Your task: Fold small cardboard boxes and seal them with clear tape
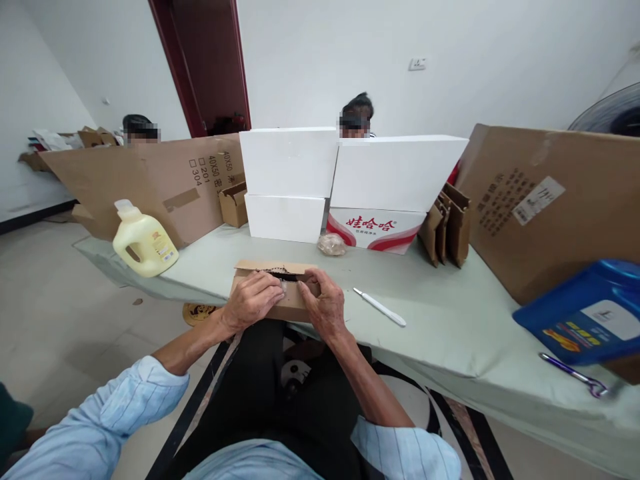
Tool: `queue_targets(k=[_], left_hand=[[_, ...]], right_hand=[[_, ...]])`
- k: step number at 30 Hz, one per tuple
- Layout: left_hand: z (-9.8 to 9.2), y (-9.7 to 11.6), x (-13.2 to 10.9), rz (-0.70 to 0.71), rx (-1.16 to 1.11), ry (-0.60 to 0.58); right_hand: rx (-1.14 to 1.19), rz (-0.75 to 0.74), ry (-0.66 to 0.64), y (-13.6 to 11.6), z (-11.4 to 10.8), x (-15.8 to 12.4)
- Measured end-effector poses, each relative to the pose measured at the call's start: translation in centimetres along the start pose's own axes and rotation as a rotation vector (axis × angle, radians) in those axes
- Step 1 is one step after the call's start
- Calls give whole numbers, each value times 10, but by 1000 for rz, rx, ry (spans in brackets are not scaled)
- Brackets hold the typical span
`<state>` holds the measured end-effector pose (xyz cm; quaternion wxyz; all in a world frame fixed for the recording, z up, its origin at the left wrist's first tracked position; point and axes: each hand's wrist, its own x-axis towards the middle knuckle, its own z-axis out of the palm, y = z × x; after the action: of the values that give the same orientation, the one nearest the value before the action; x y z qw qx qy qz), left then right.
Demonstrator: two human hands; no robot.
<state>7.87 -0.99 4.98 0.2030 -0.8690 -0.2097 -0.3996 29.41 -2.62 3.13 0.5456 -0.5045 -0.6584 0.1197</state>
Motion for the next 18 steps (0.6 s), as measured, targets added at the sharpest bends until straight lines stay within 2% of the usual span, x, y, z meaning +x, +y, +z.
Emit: queue_targets(k=[7,14,18], left_hand=[[1,0,-3,-21,-23,-44],[2,-5,-2,-188,-343,-59],[0,-6,0,-228,-419,-77]], right_hand=[[-1,-2,13,3,3,0],[-18,5,11,3,3,-1],[-21,8,15,3,3,-1]])
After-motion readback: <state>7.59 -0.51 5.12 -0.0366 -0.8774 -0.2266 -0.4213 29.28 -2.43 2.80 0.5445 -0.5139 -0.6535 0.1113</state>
